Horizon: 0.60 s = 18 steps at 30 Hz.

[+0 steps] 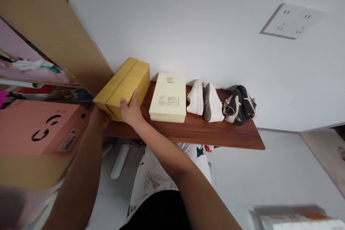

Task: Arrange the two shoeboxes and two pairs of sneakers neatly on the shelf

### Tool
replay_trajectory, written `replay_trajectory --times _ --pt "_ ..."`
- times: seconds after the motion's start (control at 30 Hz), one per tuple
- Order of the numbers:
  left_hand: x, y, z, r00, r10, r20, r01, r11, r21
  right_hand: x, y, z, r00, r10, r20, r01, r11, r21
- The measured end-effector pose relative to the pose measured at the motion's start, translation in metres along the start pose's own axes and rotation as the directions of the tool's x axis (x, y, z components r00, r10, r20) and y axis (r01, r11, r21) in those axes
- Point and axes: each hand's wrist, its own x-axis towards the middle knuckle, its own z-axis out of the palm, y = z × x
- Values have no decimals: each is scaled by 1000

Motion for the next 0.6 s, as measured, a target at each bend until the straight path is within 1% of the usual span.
replay_trajectory --times 0.07,0.13,0.2,0.3,0.37,0.43,0.53,0.6 --pt "-4 -9 1 983 -180 -31 179 984 -9 -9 -3 -9 1000 -17 -25 16 1000 -10" --pt "-7 -16 -1 953 -299 -45 300 954 22 -16 -5 -16 998 -39 -39 38 999 -19" --pt "-8 -19 -3 935 -351 -40 352 935 29 -20 -4 -22 997 -67 -48 65 997 -33" --pt "-8 -17 -9 920 -384 -79 381 923 -50 -22 1 -26 994 -95 -54 91 994 -65" --pt "-6 -12 -14 914 -386 -121 370 919 -135 -22 3 -26 995 -84 -59 80 993 -82" --pt "-3 -6 -19 923 -356 -144 323 923 -209 -21 4 -25 996 -48 -71 42 995 -89" --pt "1 4 -22 949 -253 -191 199 945 -260 -19 2 -24 995 24 -92 -32 995 -89" --pt "4 10 -22 944 -174 -279 103 962 -253 -15 1 -23 994 59 -87 -66 994 -83"
